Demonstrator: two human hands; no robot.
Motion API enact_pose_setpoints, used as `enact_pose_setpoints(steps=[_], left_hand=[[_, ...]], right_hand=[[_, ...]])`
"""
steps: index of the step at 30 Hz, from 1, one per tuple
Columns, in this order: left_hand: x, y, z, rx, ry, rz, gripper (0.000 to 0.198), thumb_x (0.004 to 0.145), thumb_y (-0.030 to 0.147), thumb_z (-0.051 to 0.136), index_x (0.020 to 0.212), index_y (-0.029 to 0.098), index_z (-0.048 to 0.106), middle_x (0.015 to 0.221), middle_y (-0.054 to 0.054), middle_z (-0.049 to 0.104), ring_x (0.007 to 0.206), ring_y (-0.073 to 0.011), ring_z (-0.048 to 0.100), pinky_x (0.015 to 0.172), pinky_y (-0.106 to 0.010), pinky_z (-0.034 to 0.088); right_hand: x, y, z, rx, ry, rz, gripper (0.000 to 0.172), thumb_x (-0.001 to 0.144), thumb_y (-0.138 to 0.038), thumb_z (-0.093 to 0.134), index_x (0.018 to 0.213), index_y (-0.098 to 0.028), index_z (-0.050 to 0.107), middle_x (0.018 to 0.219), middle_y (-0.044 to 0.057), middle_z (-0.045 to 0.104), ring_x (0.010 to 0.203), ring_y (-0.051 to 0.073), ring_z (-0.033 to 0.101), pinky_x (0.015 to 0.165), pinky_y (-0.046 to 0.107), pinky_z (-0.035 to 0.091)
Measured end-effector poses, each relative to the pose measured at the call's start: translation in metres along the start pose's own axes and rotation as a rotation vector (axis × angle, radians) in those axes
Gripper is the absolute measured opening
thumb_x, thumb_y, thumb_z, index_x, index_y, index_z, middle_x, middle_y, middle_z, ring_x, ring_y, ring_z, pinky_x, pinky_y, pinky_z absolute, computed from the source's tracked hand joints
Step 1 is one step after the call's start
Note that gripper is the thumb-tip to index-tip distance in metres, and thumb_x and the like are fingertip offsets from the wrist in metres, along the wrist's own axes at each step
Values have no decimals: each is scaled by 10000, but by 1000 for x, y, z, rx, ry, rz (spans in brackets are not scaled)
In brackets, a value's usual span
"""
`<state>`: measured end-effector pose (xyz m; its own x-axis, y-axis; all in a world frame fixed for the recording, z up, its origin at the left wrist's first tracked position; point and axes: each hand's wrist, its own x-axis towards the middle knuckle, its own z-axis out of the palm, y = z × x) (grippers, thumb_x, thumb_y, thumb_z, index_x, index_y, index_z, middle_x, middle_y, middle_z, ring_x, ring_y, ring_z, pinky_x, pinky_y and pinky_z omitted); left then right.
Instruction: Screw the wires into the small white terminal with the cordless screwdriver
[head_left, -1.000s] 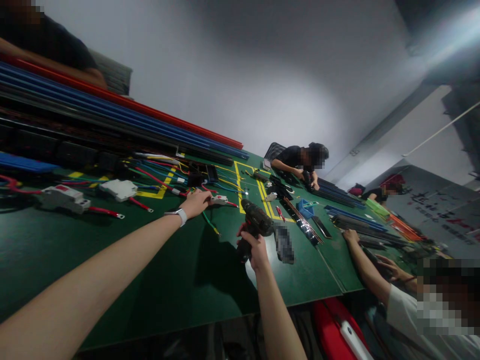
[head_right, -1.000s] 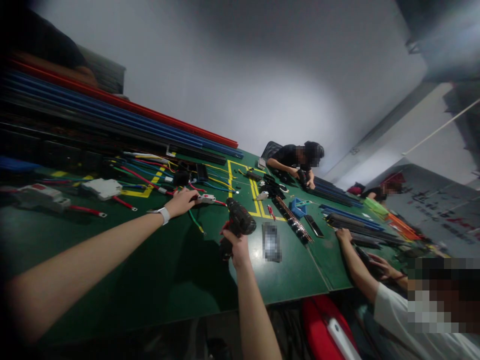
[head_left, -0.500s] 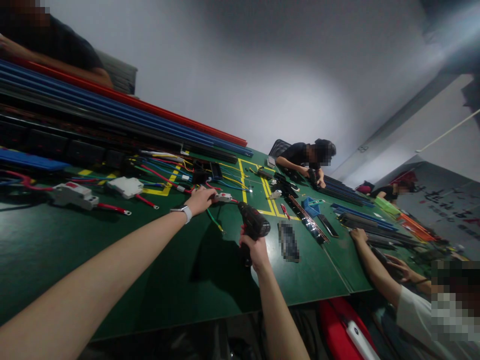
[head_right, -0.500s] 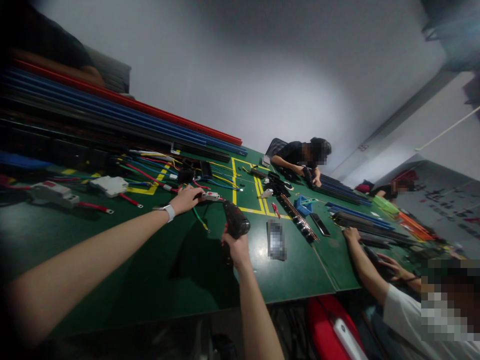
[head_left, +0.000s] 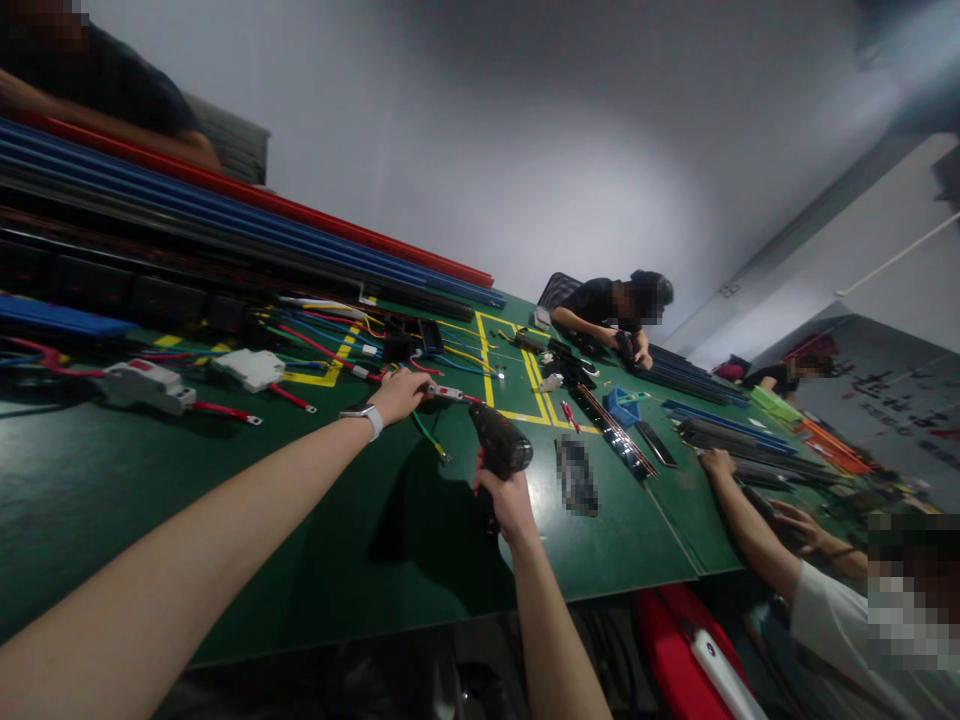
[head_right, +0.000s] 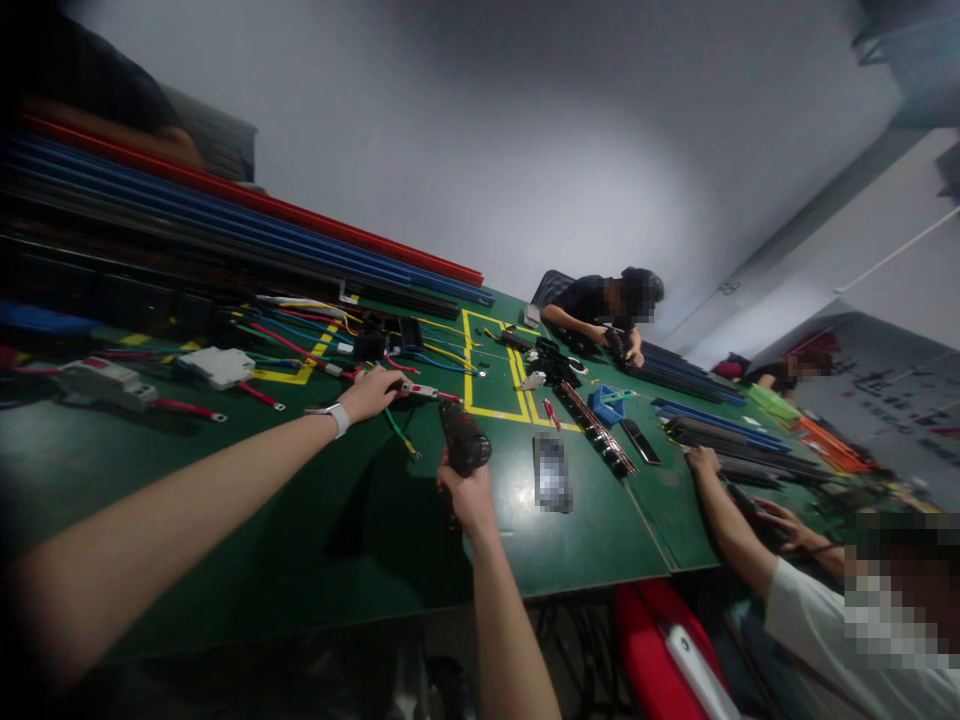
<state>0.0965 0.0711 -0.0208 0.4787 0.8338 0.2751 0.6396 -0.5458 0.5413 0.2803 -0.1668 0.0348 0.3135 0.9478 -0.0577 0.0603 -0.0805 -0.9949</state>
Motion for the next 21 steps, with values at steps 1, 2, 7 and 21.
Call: enact_pose_setpoints(steps=[1, 2, 7, 21], left_hand=[[0, 0, 0, -1, 2, -2, 243, 903, 321, 536, 1077, 328, 706, 1093, -49, 728, 1105, -305, 564, 981, -481, 371], [0, 0, 0, -2, 3, -3, 241, 901, 321, 540, 1075, 324, 705, 1101, -50, 728, 1109, -306, 564, 985, -480, 370], [1, 0, 1, -5, -11, -10, 230, 894, 331, 557, 1069, 310, 704, 1141, -52, 726, 1109, -301, 575, 990, -468, 370], [2, 0, 0, -29, -19, -16, 239, 892, 307, 552, 1077, 294, 702, 1139, -45, 746, 1117, -287, 622, 986, -436, 360]], right_hand=[[0, 1, 0, 17, -11, -5, 336, 644, -253, 687, 972, -185, 657, 797, -8, 642, 596, 140, 571, 581, 281, 484], [0, 2, -1, 33, -20, -10, 332, 647, -246, 687, 972, -186, 657, 793, -9, 641, 593, 140, 569, 579, 281, 480], [0, 4, -1, 32, -34, -17, 317, 654, -238, 687, 965, -186, 660, 780, -10, 645, 584, 141, 566, 579, 281, 476], [-1, 1, 2, -112, -42, -80, 210, 685, -246, 647, 885, -184, 654, 787, 6, 674, 617, 158, 604, 630, 279, 487]])
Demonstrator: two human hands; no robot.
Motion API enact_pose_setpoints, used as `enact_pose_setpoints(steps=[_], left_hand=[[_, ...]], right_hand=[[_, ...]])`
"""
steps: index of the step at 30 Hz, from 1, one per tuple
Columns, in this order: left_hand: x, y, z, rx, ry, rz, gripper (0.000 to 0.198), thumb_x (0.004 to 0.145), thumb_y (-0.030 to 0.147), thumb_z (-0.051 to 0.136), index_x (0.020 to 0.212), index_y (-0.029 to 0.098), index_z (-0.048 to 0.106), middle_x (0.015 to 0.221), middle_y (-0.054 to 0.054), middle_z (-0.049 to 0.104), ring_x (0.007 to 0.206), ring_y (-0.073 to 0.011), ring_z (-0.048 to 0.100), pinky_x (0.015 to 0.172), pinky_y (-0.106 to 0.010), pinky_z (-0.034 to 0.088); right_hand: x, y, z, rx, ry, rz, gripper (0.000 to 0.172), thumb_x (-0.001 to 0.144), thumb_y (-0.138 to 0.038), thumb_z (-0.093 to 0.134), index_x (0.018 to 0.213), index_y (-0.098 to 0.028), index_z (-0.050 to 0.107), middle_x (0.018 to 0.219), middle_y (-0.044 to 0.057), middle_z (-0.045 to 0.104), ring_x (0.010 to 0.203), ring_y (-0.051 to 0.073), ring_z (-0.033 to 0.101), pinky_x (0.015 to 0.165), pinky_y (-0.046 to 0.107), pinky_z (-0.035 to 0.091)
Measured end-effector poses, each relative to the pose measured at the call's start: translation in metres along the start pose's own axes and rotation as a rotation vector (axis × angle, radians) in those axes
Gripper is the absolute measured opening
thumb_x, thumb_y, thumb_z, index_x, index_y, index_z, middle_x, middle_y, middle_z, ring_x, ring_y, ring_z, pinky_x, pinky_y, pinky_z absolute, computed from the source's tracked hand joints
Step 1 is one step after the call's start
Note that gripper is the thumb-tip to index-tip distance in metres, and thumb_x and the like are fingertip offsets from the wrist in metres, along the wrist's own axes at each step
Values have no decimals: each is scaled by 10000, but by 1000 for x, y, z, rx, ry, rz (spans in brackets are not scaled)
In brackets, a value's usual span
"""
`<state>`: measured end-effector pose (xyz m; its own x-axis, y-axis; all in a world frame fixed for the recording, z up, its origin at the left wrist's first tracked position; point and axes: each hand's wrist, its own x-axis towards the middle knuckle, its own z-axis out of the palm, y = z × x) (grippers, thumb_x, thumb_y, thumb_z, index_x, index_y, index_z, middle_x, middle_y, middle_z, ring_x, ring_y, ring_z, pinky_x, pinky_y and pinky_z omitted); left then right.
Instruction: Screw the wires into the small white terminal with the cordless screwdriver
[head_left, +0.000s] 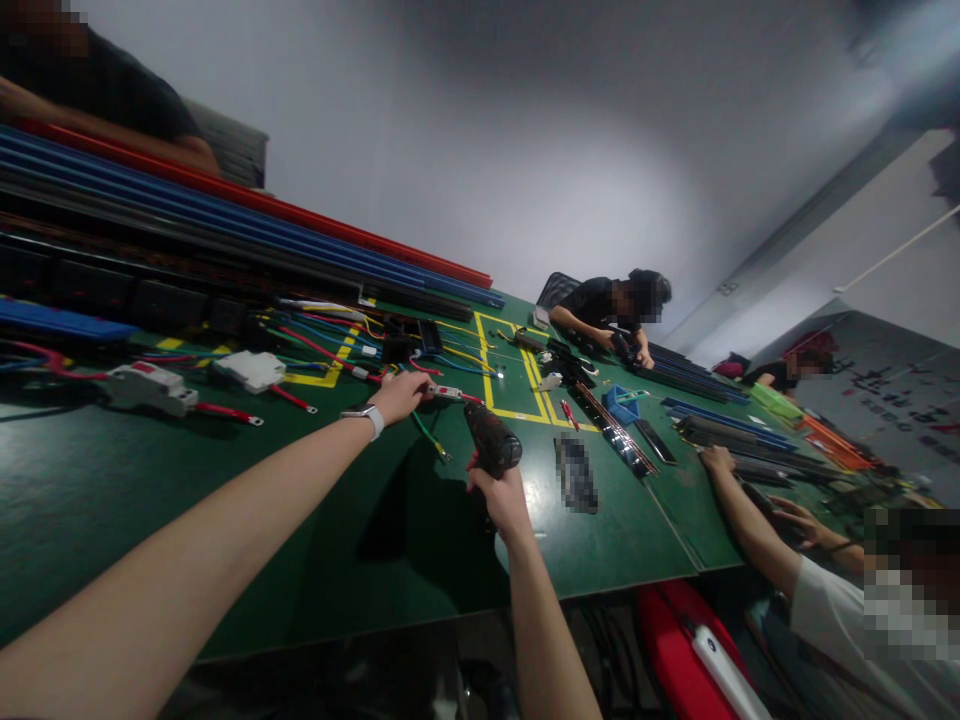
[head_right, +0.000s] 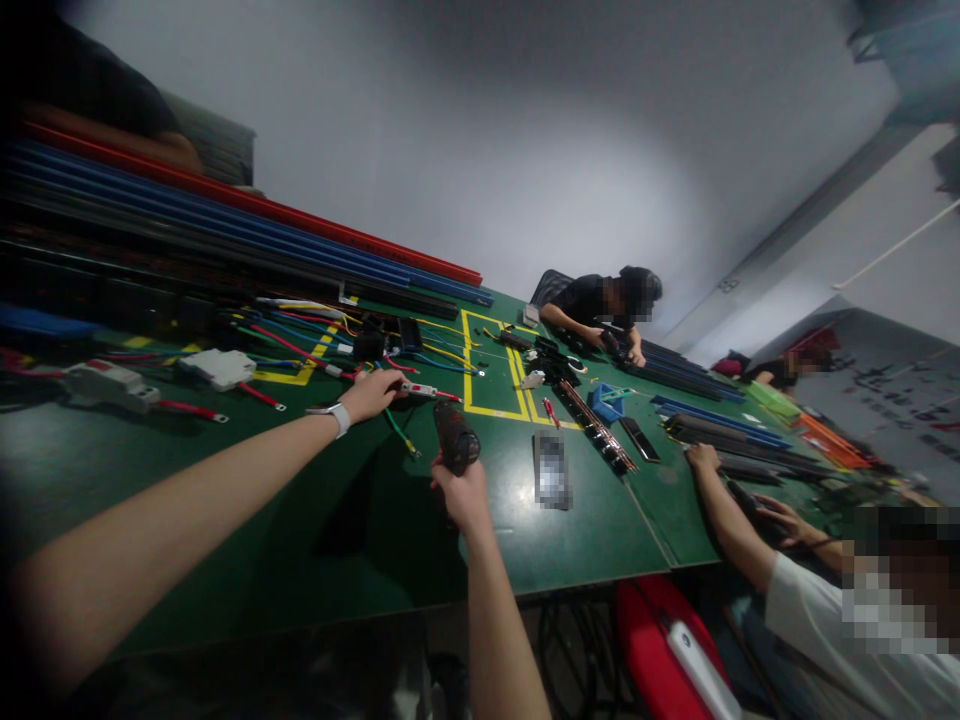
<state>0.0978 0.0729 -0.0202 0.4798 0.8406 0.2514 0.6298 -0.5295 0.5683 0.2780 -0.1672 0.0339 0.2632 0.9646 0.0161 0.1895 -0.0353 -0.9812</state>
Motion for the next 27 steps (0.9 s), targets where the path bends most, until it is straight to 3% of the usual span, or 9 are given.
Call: enact_pose_setpoints(steps=[4, 8, 16, 20, 27], left_hand=[[1, 1, 1, -8, -2, 2, 221, 890, 279, 549, 1055, 288, 697, 1147, -38, 746, 1121, -275, 631, 978, -423, 361], [0, 1, 1, 12, -1, 10, 221, 889, 265, 545, 1051, 283, 694, 1169, -41, 738, 1129, -275, 631, 965, -417, 365], [-1, 4, -2, 18, -7, 13, 223, 891, 256, 532, 1055, 282, 681, 1154, -36, 743, 1106, -270, 637, 965, -420, 357], [0, 3, 0, 18, -9, 9, 230, 882, 257, 545, 1067, 285, 678, 1166, -37, 739, 1123, -270, 631, 972, -417, 358], [2, 1, 2, 3, -14, 2, 219, 872, 248, 557, 1046, 287, 685, 1137, -40, 741, 1087, -263, 640, 958, -407, 377]], right_hand=[[2, 2, 0, -66, 13, 18, 186, 674, -240, 631, 848, -181, 659, 697, -8, 646, 605, 163, 604, 603, 266, 467], [4, 4, 0, 10, 21, 23, 202, 648, -243, 631, 842, -191, 649, 674, -29, 635, 553, 152, 586, 572, 267, 460], [1, -1, 1, 18, -34, 46, 269, 668, -241, 636, 921, -172, 697, 859, 32, 735, 573, 152, 617, 571, 272, 487], [3, 3, 1, -60, -36, 17, 139, 678, -230, 634, 792, -169, 684, 749, 23, 703, 575, 154, 620, 571, 261, 477], [5, 8, -1, -96, -4, 20, 131, 661, -218, 645, 785, -179, 658, 602, -12, 634, 538, 164, 608, 539, 255, 451]])
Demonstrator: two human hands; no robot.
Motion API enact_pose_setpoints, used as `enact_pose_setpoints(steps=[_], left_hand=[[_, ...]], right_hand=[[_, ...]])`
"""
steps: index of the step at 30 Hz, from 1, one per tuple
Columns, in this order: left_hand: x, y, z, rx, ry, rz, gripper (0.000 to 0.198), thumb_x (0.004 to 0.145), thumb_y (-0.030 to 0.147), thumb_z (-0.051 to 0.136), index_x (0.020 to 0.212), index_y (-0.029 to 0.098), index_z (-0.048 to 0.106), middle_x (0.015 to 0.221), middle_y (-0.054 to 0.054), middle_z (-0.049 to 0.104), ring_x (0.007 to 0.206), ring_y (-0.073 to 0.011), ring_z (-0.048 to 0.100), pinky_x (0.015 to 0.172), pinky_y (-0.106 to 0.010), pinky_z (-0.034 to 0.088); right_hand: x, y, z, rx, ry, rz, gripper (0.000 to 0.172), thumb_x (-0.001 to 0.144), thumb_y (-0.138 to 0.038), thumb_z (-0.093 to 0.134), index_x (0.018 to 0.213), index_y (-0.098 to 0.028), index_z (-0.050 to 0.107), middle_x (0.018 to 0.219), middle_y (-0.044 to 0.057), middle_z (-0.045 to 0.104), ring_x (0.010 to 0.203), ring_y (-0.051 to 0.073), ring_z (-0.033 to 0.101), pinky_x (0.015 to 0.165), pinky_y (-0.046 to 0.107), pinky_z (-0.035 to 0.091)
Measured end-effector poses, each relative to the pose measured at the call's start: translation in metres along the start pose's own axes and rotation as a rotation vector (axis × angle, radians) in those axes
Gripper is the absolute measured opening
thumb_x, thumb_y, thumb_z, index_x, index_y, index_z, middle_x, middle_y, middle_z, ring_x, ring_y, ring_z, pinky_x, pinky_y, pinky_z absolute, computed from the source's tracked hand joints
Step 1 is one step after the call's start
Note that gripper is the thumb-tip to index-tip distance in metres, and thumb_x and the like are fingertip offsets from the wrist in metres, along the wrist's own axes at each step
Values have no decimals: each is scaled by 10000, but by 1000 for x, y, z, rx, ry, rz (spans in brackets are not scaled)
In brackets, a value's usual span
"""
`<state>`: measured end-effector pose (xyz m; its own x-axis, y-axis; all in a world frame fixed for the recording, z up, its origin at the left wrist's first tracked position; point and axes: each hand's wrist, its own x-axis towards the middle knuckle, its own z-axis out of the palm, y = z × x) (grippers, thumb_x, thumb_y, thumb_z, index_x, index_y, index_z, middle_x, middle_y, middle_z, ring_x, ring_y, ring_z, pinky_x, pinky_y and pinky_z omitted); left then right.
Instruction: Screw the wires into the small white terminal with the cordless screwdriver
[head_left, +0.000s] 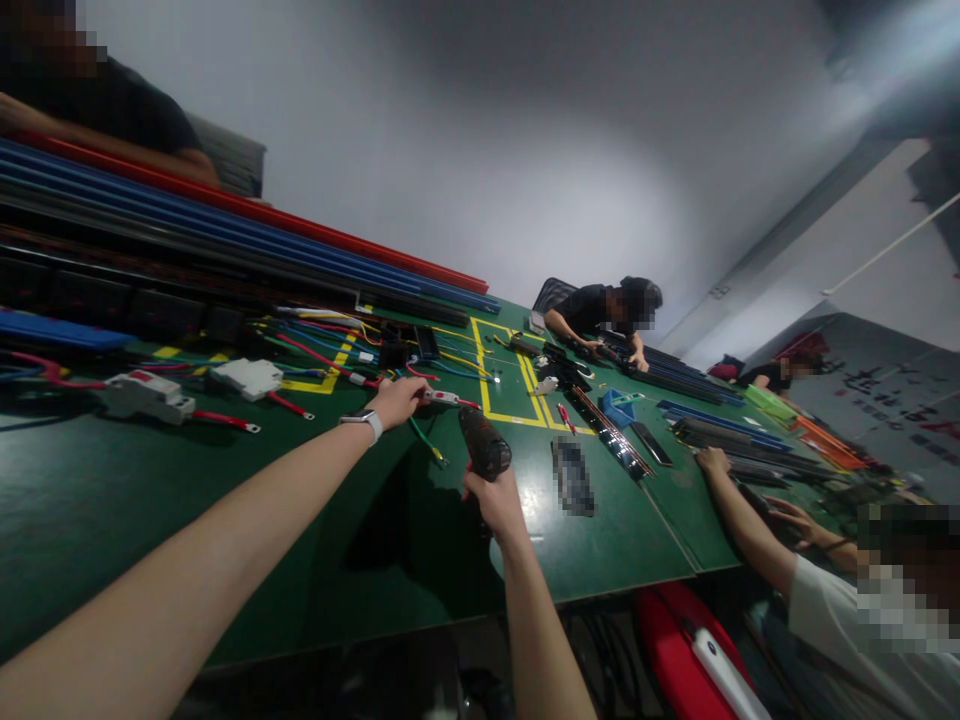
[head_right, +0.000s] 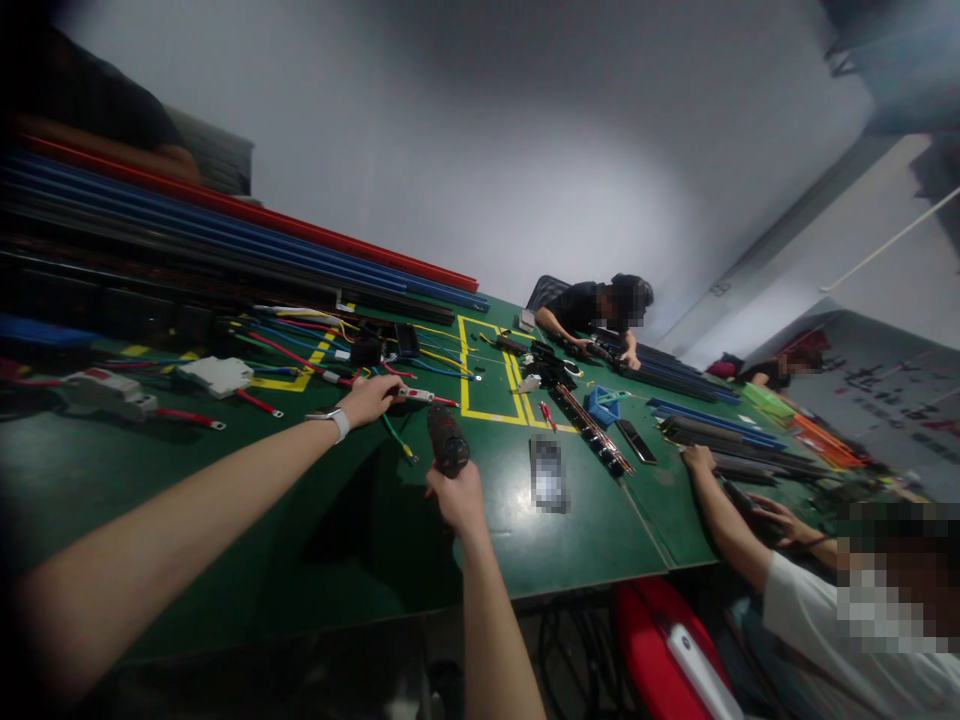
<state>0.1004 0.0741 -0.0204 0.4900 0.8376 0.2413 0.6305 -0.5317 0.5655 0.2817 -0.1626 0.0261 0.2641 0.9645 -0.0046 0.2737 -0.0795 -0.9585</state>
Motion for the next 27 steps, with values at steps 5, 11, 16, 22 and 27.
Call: enact_pose_setpoints(steps=[5, 11, 16, 22, 27], left_hand=[[-1, -1, 0, 8, 5, 14, 221, 875, 258, 556, 1050, 298, 684, 1146, -30, 738, 1091, -266, 643, 956, -412, 376], [-1, 0, -1, -8, 12, 8, 220, 866, 240, 554, 1033, 286, 689, 1133, -34, 747, 1100, -266, 648, 951, -408, 375], [-1, 1, -1, -5, 8, 9, 233, 862, 225, 542, 1031, 288, 690, 1152, -30, 748, 1122, -268, 642, 959, -417, 365], [-1, -1, 0, -12, 16, 9, 237, 859, 240, 560, 1045, 293, 696, 1151, -31, 742, 1108, -271, 643, 972, -428, 355], [-2, 0, -1, -11, 12, 18, 231, 868, 242, 553, 1043, 299, 693, 1145, -21, 744, 1098, -267, 648, 967, -422, 359]], right_hand=[[0, -1, 0, 7, 4, 10, 148, 659, -223, 636, 799, -179, 656, 616, -10, 639, 540, 166, 610, 542, 258, 451], [-1, -3, 1, -4, -5, 7, 139, 657, -222, 620, 786, -183, 651, 583, -19, 618, 524, 160, 587, 535, 257, 431], [-2, -5, 1, 2, -3, 17, 146, 660, -211, 609, 800, -189, 644, 589, -24, 618, 529, 159, 586, 544, 258, 430], [-4, -4, 2, 20, -7, 2, 123, 680, -208, 610, 801, -196, 634, 586, -29, 614, 536, 159, 583, 565, 264, 439], [-4, -3, 1, 32, -9, 7, 135, 681, -206, 599, 810, -196, 635, 585, -29, 616, 540, 163, 586, 560, 261, 435]])
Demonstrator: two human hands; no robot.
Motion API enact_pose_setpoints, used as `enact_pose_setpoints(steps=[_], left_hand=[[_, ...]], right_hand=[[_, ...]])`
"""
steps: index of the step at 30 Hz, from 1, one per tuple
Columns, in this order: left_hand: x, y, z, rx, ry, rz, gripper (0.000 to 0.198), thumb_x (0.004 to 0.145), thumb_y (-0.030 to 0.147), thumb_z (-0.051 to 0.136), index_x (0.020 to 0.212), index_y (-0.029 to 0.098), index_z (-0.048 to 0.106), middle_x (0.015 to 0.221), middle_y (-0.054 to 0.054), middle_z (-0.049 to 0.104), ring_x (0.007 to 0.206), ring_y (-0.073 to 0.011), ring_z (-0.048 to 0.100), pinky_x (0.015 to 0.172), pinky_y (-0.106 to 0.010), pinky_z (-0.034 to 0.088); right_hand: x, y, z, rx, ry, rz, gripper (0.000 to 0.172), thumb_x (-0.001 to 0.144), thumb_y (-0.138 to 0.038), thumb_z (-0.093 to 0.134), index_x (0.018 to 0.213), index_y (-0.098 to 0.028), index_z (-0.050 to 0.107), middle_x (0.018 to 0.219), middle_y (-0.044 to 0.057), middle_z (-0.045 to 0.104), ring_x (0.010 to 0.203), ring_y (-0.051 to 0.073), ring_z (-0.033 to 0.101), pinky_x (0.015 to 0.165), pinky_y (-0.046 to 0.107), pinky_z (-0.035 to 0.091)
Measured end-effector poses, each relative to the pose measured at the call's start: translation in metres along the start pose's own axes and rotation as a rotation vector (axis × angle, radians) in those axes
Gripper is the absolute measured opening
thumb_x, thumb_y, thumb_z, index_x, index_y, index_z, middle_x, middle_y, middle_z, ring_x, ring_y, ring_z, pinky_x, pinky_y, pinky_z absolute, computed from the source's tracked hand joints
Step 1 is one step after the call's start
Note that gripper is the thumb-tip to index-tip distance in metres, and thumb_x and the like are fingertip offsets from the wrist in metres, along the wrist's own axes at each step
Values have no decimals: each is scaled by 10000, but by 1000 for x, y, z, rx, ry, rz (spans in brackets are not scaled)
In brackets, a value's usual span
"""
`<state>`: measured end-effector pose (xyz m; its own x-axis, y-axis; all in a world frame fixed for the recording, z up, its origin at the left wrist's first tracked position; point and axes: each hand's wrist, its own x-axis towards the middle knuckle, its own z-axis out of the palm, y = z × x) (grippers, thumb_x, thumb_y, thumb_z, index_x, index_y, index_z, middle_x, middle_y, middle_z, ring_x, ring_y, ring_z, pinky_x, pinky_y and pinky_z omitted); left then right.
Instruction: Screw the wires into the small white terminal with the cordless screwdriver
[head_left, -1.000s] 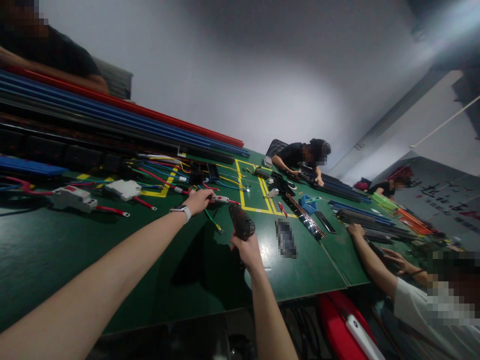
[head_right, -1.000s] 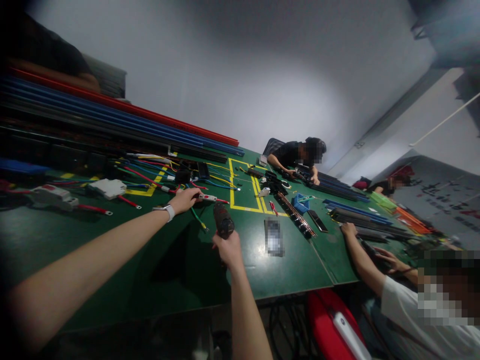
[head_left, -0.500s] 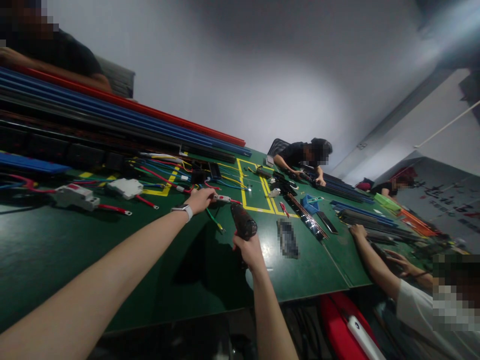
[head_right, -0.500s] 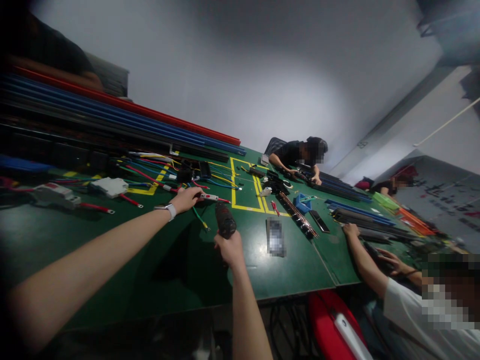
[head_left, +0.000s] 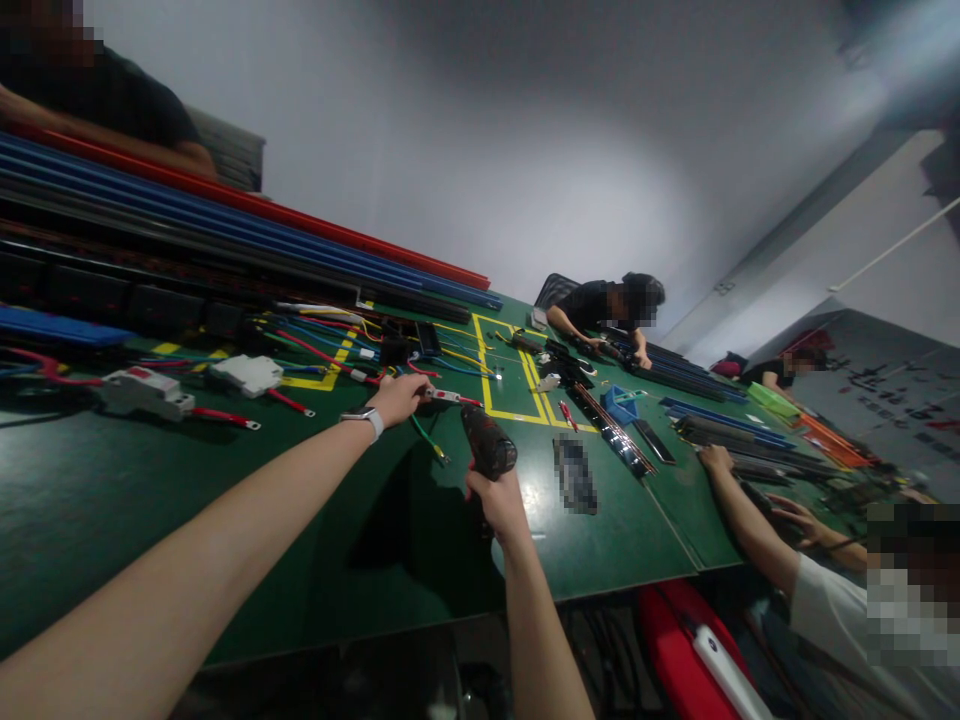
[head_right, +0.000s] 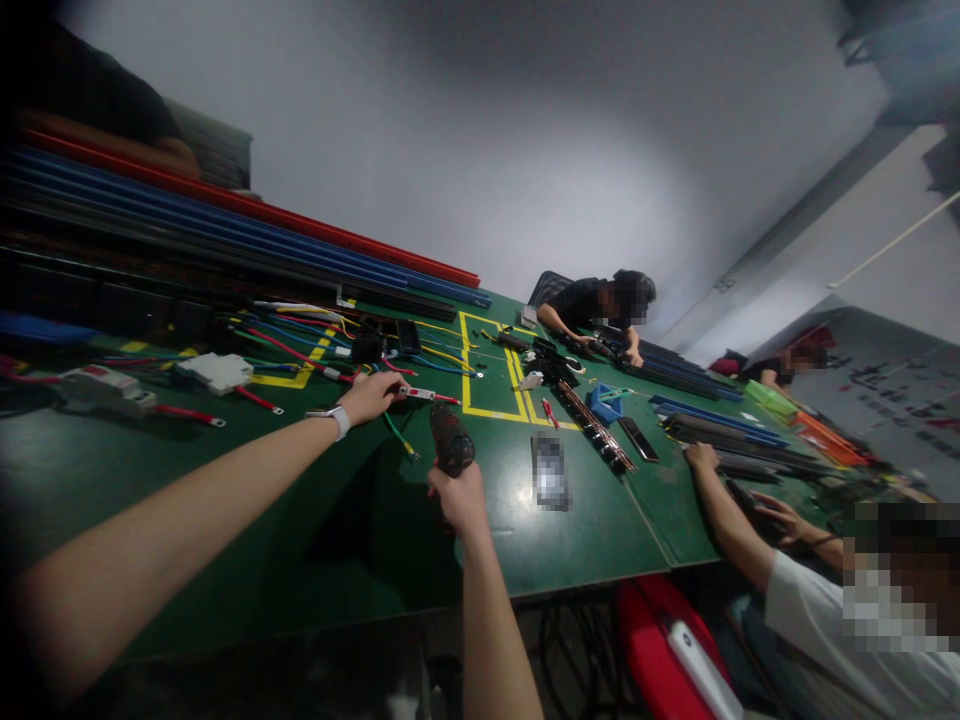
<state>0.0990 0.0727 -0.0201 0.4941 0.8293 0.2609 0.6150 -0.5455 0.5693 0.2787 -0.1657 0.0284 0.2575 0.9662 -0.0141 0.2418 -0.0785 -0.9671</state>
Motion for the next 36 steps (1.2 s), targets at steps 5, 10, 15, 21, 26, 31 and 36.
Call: enact_pose_setpoints(steps=[5, 10, 15, 21, 26, 31, 36], left_hand=[[-2, 2, -2, 14, 4, -2, 214, 874, 260, 561, 1039, 288, 694, 1157, -30, 742, 1111, -271, 639, 967, -419, 359], [-1, 2, -2, 20, -7, 0, 226, 875, 243, 562, 1054, 288, 692, 1156, -25, 741, 1102, -263, 643, 963, -413, 365], [0, 0, 0, 33, 7, 4, 220, 872, 243, 568, 1047, 293, 692, 1173, -18, 736, 1115, -265, 639, 951, -401, 374], [-1, -2, 1, 20, 9, 6, 236, 862, 223, 566, 1052, 294, 688, 1173, -16, 734, 1100, -261, 645, 948, -403, 368], [0, -3, 2, 8, 14, 2, 213, 871, 255, 574, 1047, 288, 689, 1146, -21, 741, 1094, -261, 644, 957, -403, 364], [1, -3, 3, 7, 14, 1, 225, 864, 248, 587, 1056, 286, 698, 1149, -30, 742, 1085, -265, 646, 964, -409, 361], [0, -1, 1, 3, 18, -1, 221, 869, 252, 590, 1056, 286, 703, 1134, -36, 747, 1091, -270, 646, 968, -418, 357]], right_hand=[[0, 1, -1, 2, -4, -21, 135, 683, -201, 595, 811, -195, 640, 606, -25, 617, 546, 162, 592, 565, 260, 444], [1, 4, -1, -24, -7, -26, 122, 694, -207, 597, 808, -192, 639, 600, -27, 619, 554, 160, 601, 574, 253, 450], [2, 5, -2, -49, -5, -28, 144, 700, -222, 593, 826, -186, 652, 590, -24, 631, 556, 160, 606, 571, 248, 447], [1, 4, -1, -29, 4, -35, 131, 693, -210, 593, 814, -191, 643, 597, -26, 626, 548, 158, 605, 582, 255, 458], [0, 4, -1, -12, -9, -39, 136, 708, -209, 590, 835, -195, 638, 600, -29, 625, 555, 162, 606, 576, 255, 455], [0, 5, -2, -30, -9, -31, 140, 716, -205, 597, 845, -185, 646, 611, -21, 627, 568, 166, 610, 582, 255, 453], [-1, 2, -1, -29, -5, -43, 138, 712, -204, 597, 840, -186, 645, 637, -18, 635, 568, 161, 607, 568, 249, 444]])
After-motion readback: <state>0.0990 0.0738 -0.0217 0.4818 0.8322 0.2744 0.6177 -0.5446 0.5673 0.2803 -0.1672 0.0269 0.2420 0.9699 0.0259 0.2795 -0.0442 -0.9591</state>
